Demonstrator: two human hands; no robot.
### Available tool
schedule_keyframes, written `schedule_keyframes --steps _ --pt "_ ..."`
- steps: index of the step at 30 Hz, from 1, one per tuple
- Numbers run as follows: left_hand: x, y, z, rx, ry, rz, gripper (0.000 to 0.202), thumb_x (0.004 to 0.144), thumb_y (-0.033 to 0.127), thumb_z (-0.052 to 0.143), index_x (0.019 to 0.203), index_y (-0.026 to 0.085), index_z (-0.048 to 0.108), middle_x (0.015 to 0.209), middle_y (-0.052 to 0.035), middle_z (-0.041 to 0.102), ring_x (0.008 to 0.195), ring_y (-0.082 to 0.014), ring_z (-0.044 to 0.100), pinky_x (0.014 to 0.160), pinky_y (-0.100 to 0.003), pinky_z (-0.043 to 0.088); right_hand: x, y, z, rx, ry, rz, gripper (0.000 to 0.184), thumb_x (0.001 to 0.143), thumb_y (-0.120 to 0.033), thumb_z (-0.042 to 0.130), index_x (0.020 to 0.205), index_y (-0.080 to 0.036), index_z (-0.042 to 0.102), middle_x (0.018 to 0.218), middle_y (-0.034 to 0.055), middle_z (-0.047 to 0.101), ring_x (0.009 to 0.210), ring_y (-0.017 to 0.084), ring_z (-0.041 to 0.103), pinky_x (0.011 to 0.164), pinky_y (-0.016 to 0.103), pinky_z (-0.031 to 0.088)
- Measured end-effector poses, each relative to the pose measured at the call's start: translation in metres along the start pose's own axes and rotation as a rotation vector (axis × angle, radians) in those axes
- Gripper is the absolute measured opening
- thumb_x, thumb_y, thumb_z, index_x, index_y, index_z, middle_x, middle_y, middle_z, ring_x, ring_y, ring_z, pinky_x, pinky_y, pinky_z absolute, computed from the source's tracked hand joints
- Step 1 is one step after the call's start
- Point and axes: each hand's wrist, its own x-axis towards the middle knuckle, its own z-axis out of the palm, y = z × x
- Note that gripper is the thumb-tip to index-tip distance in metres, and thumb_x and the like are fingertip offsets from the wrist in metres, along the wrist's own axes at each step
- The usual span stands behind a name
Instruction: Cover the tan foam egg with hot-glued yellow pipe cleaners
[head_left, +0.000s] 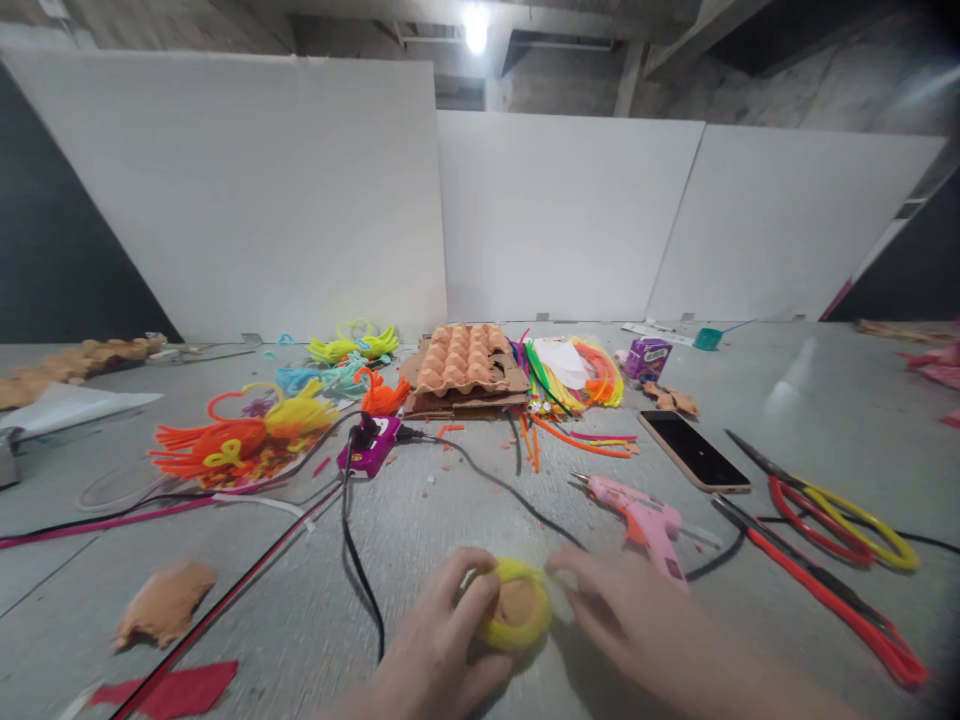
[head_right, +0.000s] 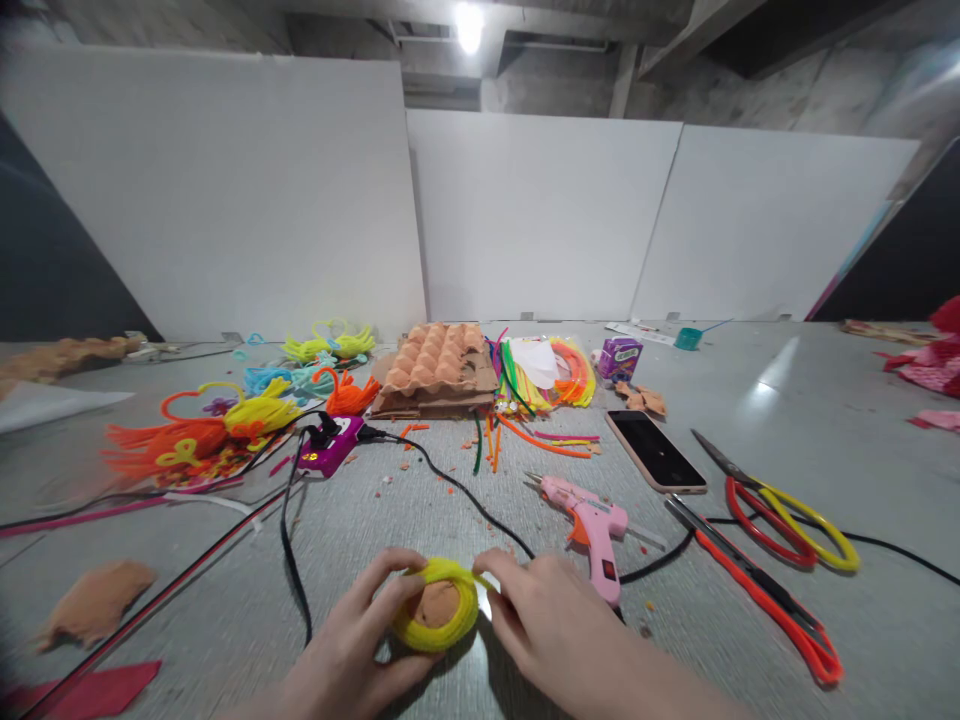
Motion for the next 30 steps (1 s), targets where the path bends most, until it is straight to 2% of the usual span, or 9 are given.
schedule_keyframes --steps 4,9,12,17,23,30 --pt "-0.002 -0.001 0.002 -0.028 0.008 -0.019 0.049 0.067 0.002 0.069 0.107 0.022 0.05 0.109 -0.0079 0.052 0.09 -0.0232 0.064 0.076 -0.035 0.058 -0.003 -0.005 0.004 -0.023 0.074 -0.048 0.023 0.081 -0.011 0.047 0.089 -0.026 0.062 0.062 0.0003 0.063 0.051 0.016 0.056 0.044 0.025 0.021" --pt "-0.003 -0.003 0.004 -0.045 0.048 0.002 0.046 0.068 0.004 0.068 0.106 0.022 0.05 0.108 -0.0071 0.052 0.089 -0.0222 0.064 0.074 -0.033 0.058 -0.005 -0.004 0.025 -0.018 0.197 -0.09 0.025 0.08 -0.018 0.051 0.099 -0.029 0.064 0.052 -0.0022 0.06 0.041 0.016 0.051 0.039 0.026 0.026" --pt "-0.002 -0.003 0.003 -0.039 0.06 0.006 0.044 0.069 0.005 0.067 0.106 0.022 0.051 0.107 -0.0068 0.052 0.088 -0.0215 0.064 0.073 -0.032 0.058 -0.006 -0.002 0.044 -0.069 0.212 -0.149 0.03 0.082 -0.022 0.052 0.109 -0.028 0.061 0.053 -0.0021 0.063 0.039 0.016 0.053 0.038 0.027 0.028" --pt "-0.001 0.002 -0.001 -0.003 0.058 0.022 0.041 0.071 0.007 0.067 0.104 0.022 0.049 0.105 -0.0068 0.052 0.085 -0.0215 0.065 0.071 -0.032 0.059 -0.006 -0.002 0.062 -0.106 0.214 -0.208 0.041 0.078 -0.018 0.054 0.119 -0.02 0.054 0.062 -0.0016 0.067 0.045 0.016 0.058 0.042 0.026 0.031" --pt "0.0 0.008 -0.005 -0.076 0.009 0.034 0.047 0.069 0.009 0.064 0.11 0.023 0.046 0.11 -0.0083 0.048 0.08 -0.0198 0.066 0.07 -0.033 0.06 -0.003 -0.003 0.054 -0.131 0.232 -0.218 0.031 0.085 -0.019 0.049 0.115 -0.018 0.053 0.074 0.0016 0.07 0.057 0.019 0.064 0.05 0.028 0.036" --pt "0.002 0.006 -0.007 -0.171 -0.008 0.038 0.034 0.073 0.009 0.061 0.103 0.023 0.054 0.103 -0.006 0.051 0.089 -0.0203 0.062 0.078 -0.033 0.057 0.0 -0.004 0.031 -0.117 0.155 -0.216 0.03 0.082 -0.013 0.046 0.108 -0.019 0.058 0.082 0.0034 0.07 0.064 0.021 0.065 0.059 0.032 0.038"
